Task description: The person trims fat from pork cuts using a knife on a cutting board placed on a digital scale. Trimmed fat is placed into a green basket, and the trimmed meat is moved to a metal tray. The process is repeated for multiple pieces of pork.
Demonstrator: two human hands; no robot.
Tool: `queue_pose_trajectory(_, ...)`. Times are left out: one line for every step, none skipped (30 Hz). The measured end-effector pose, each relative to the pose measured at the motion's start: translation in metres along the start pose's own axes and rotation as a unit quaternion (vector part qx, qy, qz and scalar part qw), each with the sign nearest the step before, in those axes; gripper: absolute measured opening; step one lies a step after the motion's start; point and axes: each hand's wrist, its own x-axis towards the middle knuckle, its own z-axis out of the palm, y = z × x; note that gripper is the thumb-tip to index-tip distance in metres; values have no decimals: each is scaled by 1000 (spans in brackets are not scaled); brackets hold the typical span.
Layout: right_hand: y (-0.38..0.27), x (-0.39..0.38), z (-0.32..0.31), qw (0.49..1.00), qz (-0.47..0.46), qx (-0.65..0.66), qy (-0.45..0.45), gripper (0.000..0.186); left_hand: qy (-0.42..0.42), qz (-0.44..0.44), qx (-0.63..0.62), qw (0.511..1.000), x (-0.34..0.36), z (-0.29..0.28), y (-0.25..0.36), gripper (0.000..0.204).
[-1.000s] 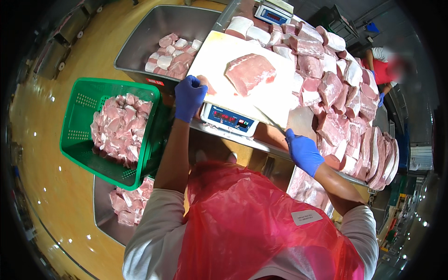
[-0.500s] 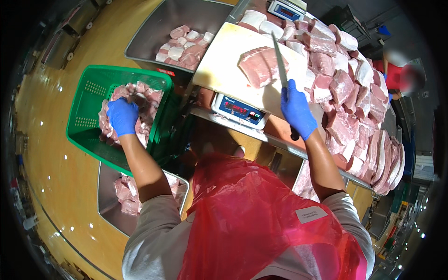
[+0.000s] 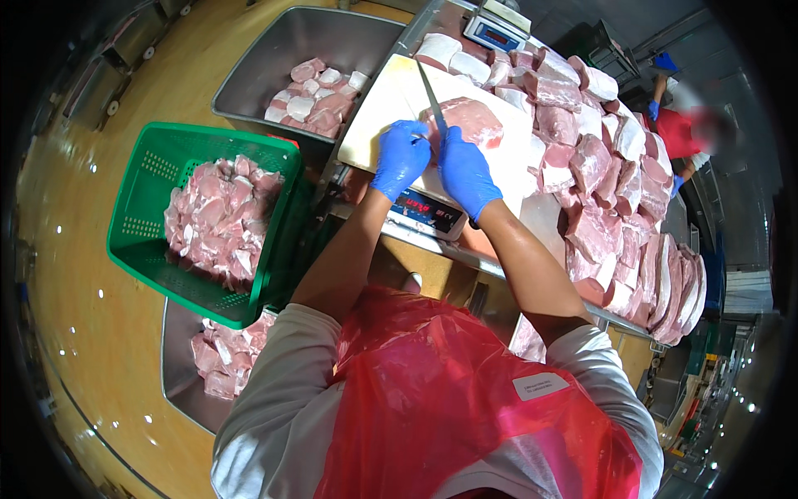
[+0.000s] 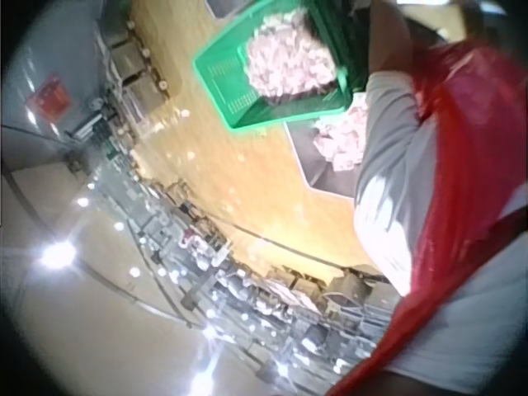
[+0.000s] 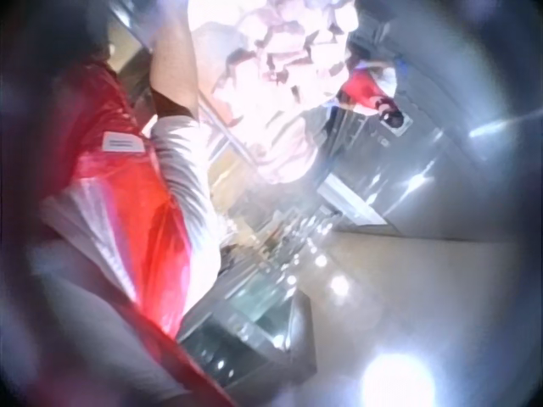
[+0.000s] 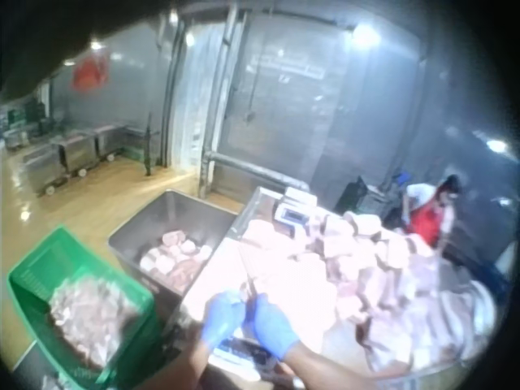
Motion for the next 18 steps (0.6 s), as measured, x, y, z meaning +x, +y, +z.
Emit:
queue_pose_trajectory(0, 0, -1, 1000, 12, -16, -22, 25, -16, -13, 10, 1000, 3, -2, 0, 22)
queue_pose_trajectory(-2, -2, -1, 999, 18, -23, -28, 25, -31, -29, 23, 999, 1, -5, -2, 20)
queue_pose_trajectory(-4, -3, -1, 999, 25, -30, -33, 25, 49, 20, -4, 999, -1, -3, -6, 13)
queue_pose_trajectory(-5, -5, -2, 998, 31, -36, -37, 24, 62, 6, -18, 998, -3, -4, -9, 13)
queue_pose_trajectory(-4, -8, -2, 997, 28, -48, -50, 24, 75, -10, -33, 997, -4, -9, -7, 12)
queue_pose_trajectory(-2, -15, -3, 996, 25, -59, -62, 24, 89, -25, -48, 995, -5, -12, -6, 12)
queue_pose_trajectory(1, -24, -5, 995, 23, -70, -73, 23, 103, -2, -41, 994, -3, -13, -13, 12)
queue_pose_trajectory(10, -40, -3, 993, 2, -83, -80, 23, 124, 5, -11, 992, -4, -18, -14, 12)
queue_pose_trajectory(25, -58, -3, 991, -19, -98, -84, 23, 145, 13, 17, 989, -3, -22, -12, 12)
queue_pose_trajectory(40, -76, -7, 989, -23, -104, -99, 22, 169, 24, 43, 984, 1, -26, -11, 12)
queue_pose_trajectory(53, -94, -11, 987, -29, -107, -117, 23, 165, 60, 81, 981, 1, -33, -15, 13)
queue_pose_trajectory(61, -111, -22, 984, -12, -101, -146, 22, 136, 26, 55, 989, 0, -35, -13, 13)
queue_pose_trajectory(66, -121, -37, 980, 5, -98, -174, 21, 108, -6, 27, 994, -1, -36, -9, 14)
queue_pose_trajectory(65, -130, -54, 977, 13, -111, -180, 19, 79, -40, -2, 996, -5, -35, -6, 15)
queue_pose_trajectory(61, -135, -71, 975, 19, -121, -185, 17, 9, -85, -53, 995, -9, -31, -1, 17)
queue_pose_trajectory(60, -135, -80, 972, 25, -132, -190, 16, -24, -115, -110, 987, -18, -23, 5, 20)
queue_pose_trajectory(63, -135, -83, 983, 24, -120, -137, 15, -15, -83, -74, 994, -28, -14, 17, 21)
queue_pose_trajectory(66, -135, -84, 990, 23, -109, -83, 14, -6, -50, -39, 998, -38, -6, 28, 22)
